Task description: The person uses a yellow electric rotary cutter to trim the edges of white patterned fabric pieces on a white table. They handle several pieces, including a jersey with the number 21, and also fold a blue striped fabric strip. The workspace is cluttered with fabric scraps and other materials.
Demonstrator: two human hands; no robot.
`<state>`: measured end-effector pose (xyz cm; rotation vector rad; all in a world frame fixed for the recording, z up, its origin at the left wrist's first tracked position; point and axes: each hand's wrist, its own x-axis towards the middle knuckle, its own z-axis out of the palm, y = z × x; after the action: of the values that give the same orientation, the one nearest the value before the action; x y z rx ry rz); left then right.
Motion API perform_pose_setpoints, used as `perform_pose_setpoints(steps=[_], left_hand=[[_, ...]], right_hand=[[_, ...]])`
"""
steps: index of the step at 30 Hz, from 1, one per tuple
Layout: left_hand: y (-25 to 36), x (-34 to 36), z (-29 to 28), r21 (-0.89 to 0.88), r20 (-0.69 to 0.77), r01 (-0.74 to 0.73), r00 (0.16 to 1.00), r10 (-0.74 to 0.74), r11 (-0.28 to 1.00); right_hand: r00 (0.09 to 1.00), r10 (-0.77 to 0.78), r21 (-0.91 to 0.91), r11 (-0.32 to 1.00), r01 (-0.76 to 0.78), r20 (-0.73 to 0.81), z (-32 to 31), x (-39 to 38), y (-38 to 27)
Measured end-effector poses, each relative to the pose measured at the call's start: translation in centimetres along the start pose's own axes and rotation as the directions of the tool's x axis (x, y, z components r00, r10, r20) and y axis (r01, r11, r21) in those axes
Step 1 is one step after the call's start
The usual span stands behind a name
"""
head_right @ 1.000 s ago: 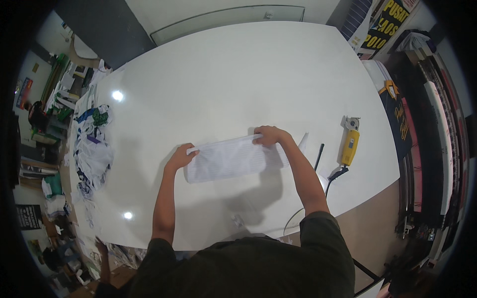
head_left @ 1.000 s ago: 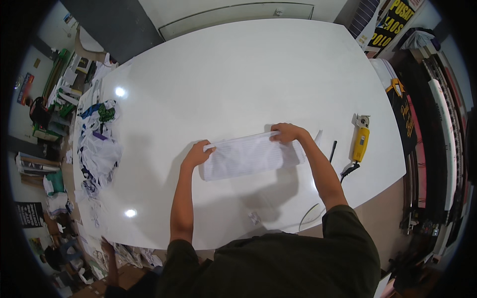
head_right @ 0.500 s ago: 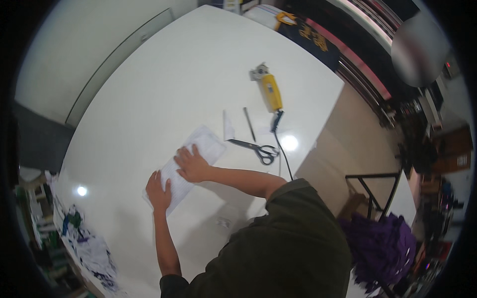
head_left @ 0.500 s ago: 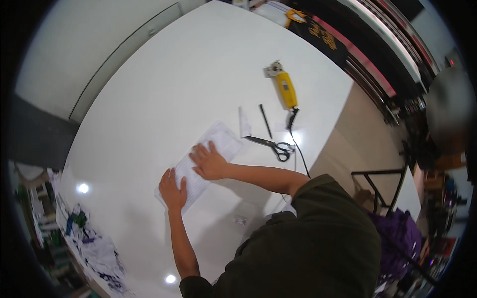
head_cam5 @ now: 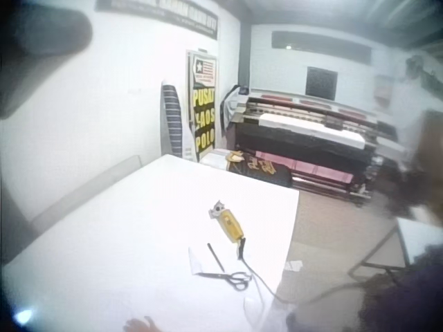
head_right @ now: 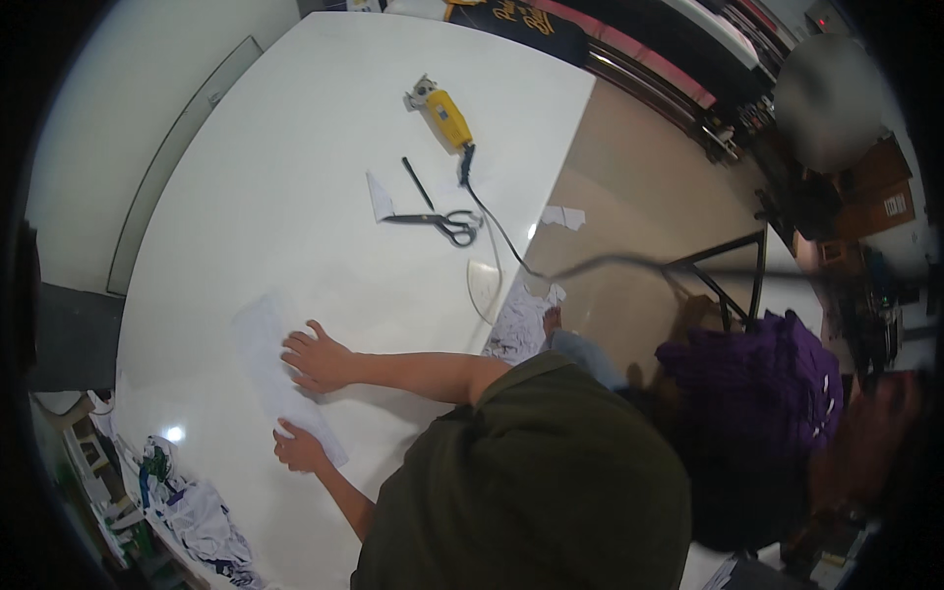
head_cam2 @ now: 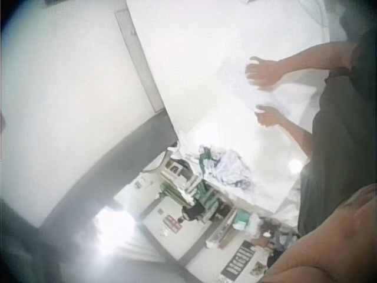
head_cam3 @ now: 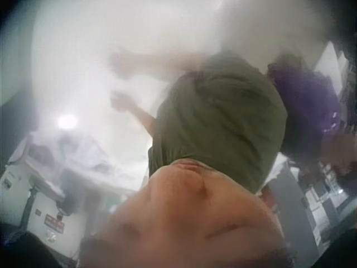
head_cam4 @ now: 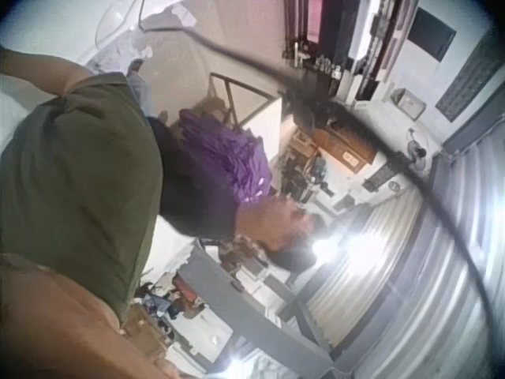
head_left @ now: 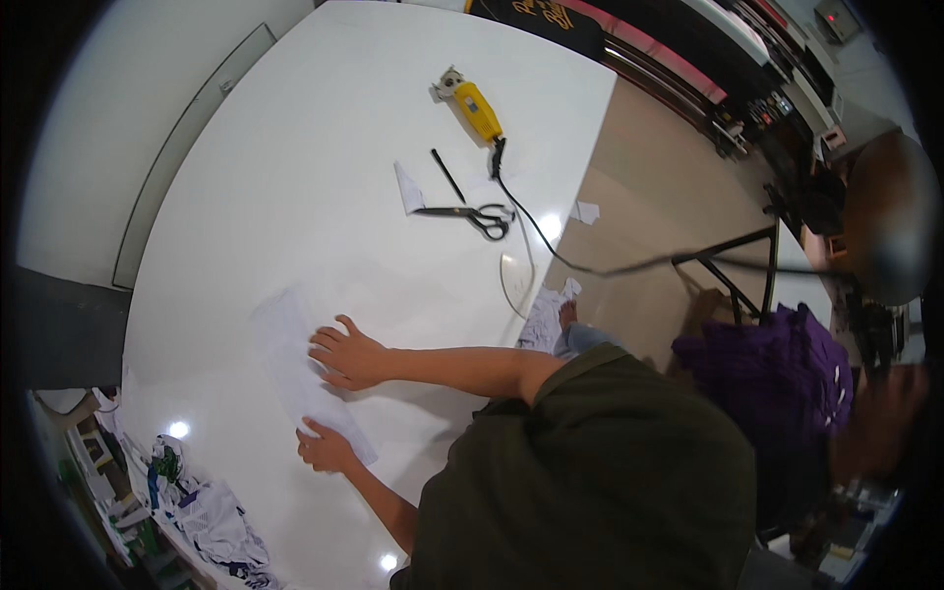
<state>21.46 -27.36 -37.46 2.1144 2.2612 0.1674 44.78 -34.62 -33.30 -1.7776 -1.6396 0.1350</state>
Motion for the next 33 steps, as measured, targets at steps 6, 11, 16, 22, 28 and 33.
perform_pose_setpoints(steps=[6, 11, 16, 22, 28, 33], left_hand=[[-11.4, 0.1, -0.9, 0.019, 0.020, 0.159, 0.987, -0.160, 0.987], [-21.8, 3.7, -1.3, 0.040, 0.010, 0.086, 0.996, -0.087, 0.995], [-25.1, 6.3, -1.2, 0.023, 0.052, -0.064, 0.997, 0.063, 0.998], [-23.0, 5.1, -1.7, 0.051, -0.060, -0.292, 0.954, 0.295, 0.955], [-22.8, 4.3, -0.6, 0.134, -0.112, -0.381, 0.911, 0.396, 0.915], [-25.0, 5.3, -1.3, 0.020, -0.030, -0.303, 0.952, 0.303, 0.953]], right_hand=[[0.977, 0.181, -0.068, 0.982, -0.174, 0.111, -1.0, -12.9, -3.7], [0.932, 0.361, -0.094, 0.929, -0.358, 0.024, -0.7, -18.8, -7.8], [0.912, 0.406, -0.147, 0.900, -0.410, -0.059, 0.3, -22.2, -11.0], [0.908, 0.399, -0.264, 0.869, -0.419, -0.128, 0.6, -22.5, -12.0], [0.873, 0.474, -0.227, 0.843, -0.487, -0.114, 1.6, -23.7, -14.3], [0.839, 0.529, -0.319, 0.779, -0.540, -0.127, 2.7, -24.0, -14.1]])
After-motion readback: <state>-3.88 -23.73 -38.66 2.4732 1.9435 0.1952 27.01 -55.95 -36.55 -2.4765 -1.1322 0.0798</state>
